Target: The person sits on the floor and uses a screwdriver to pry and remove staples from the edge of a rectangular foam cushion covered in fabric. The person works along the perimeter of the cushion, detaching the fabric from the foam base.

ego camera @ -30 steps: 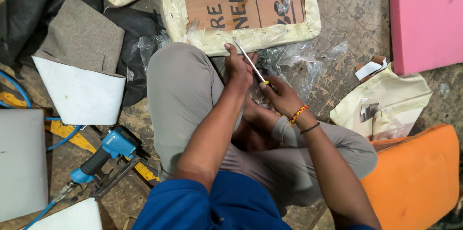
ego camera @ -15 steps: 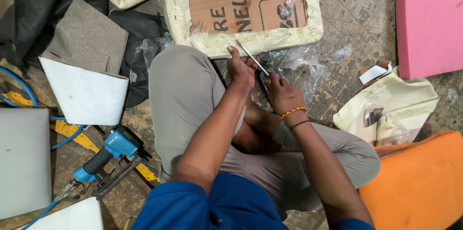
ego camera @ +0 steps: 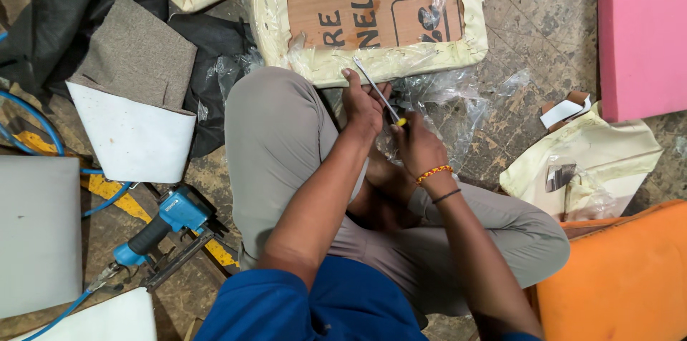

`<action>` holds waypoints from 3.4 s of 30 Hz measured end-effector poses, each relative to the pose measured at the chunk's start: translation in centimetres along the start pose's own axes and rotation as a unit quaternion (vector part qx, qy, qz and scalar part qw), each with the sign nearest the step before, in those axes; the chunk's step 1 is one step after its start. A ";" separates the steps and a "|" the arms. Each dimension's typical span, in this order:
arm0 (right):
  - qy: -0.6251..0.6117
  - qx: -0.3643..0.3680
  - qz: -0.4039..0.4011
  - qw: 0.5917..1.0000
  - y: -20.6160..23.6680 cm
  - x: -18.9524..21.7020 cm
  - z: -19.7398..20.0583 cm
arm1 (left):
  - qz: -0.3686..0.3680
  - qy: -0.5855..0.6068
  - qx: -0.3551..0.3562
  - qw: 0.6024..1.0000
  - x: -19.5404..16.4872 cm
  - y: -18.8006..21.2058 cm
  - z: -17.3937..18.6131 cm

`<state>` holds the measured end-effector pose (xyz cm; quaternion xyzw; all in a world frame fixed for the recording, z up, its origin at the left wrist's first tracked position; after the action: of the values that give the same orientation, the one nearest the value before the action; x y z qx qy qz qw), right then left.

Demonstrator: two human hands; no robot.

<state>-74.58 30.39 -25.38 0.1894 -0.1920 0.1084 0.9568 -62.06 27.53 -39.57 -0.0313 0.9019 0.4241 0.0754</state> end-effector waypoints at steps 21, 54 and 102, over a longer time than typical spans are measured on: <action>0.035 -0.112 0.140 0.983 1.0 1.4 1.6 | -0.007 -0.009 0.004 1.000 0.4 -0.2 0.3; -0.526 0.131 -0.118 0.832 1.3 -3.2 -3.7 | 0.015 0.014 0.023 1.000 0.2 0.2 -0.6; -0.124 -0.095 0.079 0.985 11.1 2.5 6.8 | -0.478 -0.639 -0.086 0.597 -12.3 14.3 -4.2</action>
<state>-77.69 37.99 -14.99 0.0943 -0.3331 0.1403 0.9276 -52.13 33.36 -24.07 -0.1856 0.4385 0.3149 0.8210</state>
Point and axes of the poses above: each hand's wrist, its own y-axis away from the middle knuckle, its own z-axis out of the back of the hand, x = y × z, the point moved 6 cm from there along -y, towards the middle knuckle, and after that the axes turned 3 degrees about z, right-handed, at the moved point
